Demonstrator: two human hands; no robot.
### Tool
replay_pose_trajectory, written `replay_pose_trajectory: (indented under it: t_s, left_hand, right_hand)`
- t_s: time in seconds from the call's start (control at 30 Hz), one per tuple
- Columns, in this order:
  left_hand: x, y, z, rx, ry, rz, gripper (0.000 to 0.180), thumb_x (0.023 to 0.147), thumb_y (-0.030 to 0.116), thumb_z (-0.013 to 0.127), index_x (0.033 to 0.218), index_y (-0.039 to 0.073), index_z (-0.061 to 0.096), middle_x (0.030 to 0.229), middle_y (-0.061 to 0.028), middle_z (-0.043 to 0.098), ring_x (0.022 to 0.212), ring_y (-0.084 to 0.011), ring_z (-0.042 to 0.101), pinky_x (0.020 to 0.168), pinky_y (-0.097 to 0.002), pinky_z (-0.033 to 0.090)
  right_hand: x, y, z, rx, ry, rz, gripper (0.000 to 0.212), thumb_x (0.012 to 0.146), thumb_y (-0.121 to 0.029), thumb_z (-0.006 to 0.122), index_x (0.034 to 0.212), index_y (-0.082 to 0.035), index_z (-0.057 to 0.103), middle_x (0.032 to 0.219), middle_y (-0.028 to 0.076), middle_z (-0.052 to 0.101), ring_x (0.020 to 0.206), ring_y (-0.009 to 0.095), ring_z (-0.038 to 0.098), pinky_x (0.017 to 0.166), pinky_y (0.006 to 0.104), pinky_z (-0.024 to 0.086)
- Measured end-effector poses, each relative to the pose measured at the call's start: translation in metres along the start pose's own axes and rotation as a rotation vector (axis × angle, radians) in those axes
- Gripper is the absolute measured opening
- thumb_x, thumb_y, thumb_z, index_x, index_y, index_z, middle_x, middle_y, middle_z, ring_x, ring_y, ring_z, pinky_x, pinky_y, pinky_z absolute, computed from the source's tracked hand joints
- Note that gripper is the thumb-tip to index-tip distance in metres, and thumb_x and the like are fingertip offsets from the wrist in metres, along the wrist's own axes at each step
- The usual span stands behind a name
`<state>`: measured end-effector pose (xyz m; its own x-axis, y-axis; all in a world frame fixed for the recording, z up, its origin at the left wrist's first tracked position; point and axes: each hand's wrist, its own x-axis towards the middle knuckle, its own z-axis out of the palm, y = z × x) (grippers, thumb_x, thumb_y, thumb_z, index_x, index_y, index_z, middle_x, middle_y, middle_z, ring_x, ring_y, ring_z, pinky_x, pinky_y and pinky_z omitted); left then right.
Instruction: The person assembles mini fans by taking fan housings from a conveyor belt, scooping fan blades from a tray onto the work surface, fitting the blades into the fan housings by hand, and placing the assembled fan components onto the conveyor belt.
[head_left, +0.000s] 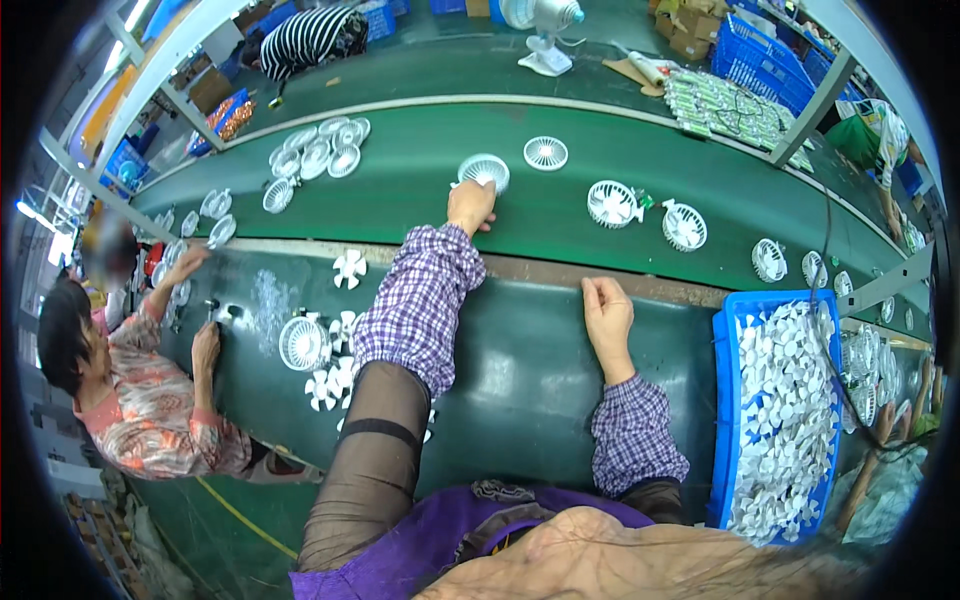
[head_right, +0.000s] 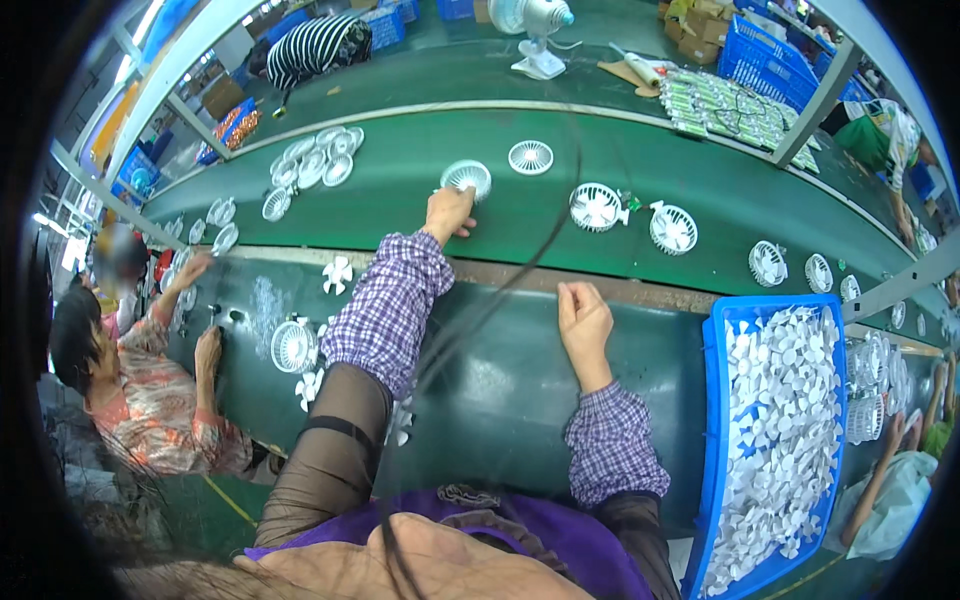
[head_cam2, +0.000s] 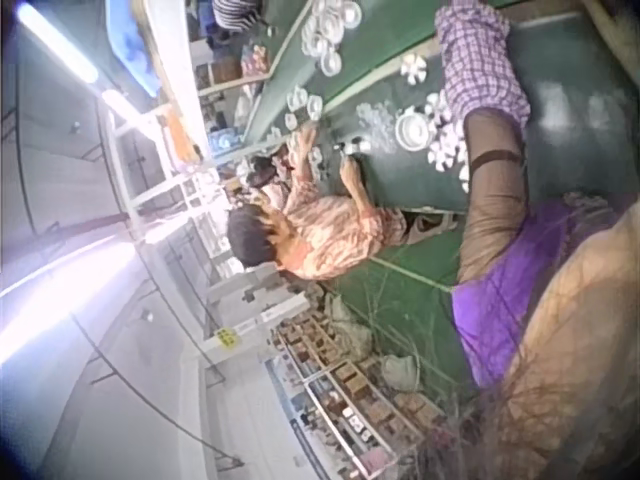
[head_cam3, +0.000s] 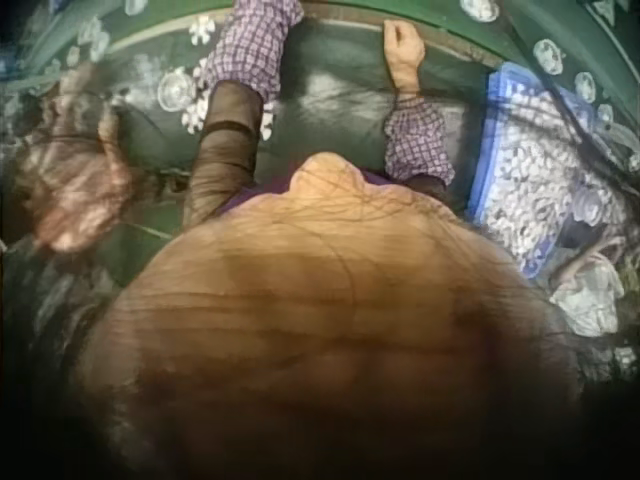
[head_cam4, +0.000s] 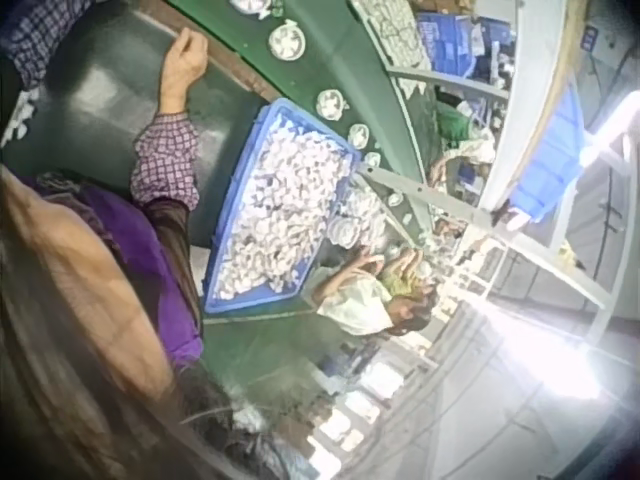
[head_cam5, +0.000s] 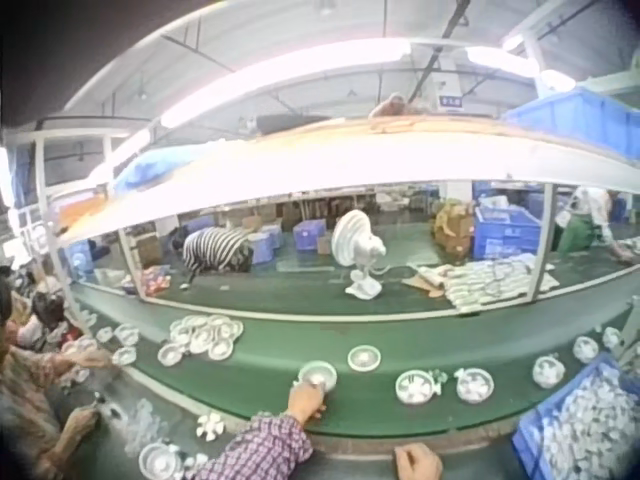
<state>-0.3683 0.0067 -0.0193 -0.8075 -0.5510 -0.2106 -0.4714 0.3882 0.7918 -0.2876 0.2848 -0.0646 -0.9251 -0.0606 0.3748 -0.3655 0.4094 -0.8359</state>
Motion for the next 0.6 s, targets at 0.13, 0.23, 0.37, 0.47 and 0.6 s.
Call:
replay_pose_trajectory:
  t_s: [0.13,0.23,0.37,0.47,0.6]
  left_hand:
    - [0.01,-0.017,-0.016,0.121,-0.081,-0.001,0.029,0.08,0.013,0.063,0.099,-0.009,0.062,0.084,-0.0155,0.07,0.06,-0.0202,0.069,0.048,-0.0318,0.058]
    - [0.005,-0.037,-0.045,-0.084,-0.092,-0.105,0.035,0.078,0.003,0.065,0.109,-0.008,0.051,0.09,-0.0171,0.067,0.063,-0.0222,0.069,0.047,-0.0342,0.059]
    - [-0.037,-0.04,-0.108,-0.359,-0.24,-0.114,0.036,0.078,0.002,0.064,0.111,-0.007,0.051,0.092,-0.0136,0.063,0.073,-0.0221,0.066,0.054,-0.0352,0.06]
    - [-0.095,-0.034,-0.156,-0.523,-0.241,-0.061,0.038,0.083,0.009,0.059,0.117,-0.005,0.053,0.099,-0.01,0.063,0.085,-0.0203,0.064,0.062,-0.0361,0.06]
    - [-0.184,-0.067,-0.205,-0.834,-0.123,-0.003,0.043,0.076,0.0,0.051,0.119,-0.004,0.052,0.104,-0.0124,0.063,0.085,-0.0222,0.066,0.06,-0.036,0.059]
  right_hand:
    - [0.004,0.001,-0.001,0.021,0.003,-0.003,0.016,0.086,-0.018,0.067,0.079,-0.004,0.064,0.071,0.01,0.06,0.059,0.022,0.059,0.056,0.0323,0.046]
    - [0.003,0.0,0.001,0.035,-0.016,-0.002,0.016,0.085,-0.017,0.067,0.079,-0.003,0.064,0.071,0.009,0.059,0.058,0.021,0.058,0.056,0.0315,0.046]
    - [-0.002,-0.001,-0.005,0.041,-0.007,-0.029,0.015,0.085,-0.016,0.067,0.078,-0.003,0.063,0.07,0.009,0.059,0.057,0.02,0.058,0.055,0.0303,0.045]
    - [-0.006,0.001,-0.012,0.026,-0.013,-0.035,0.015,0.085,-0.016,0.067,0.078,-0.003,0.063,0.07,0.008,0.059,0.057,0.019,0.057,0.055,0.0299,0.045]
    - [-0.015,0.001,-0.004,0.042,-0.054,-0.056,0.015,0.085,-0.017,0.067,0.08,-0.003,0.063,0.07,0.008,0.059,0.058,0.02,0.058,0.056,0.0305,0.046]
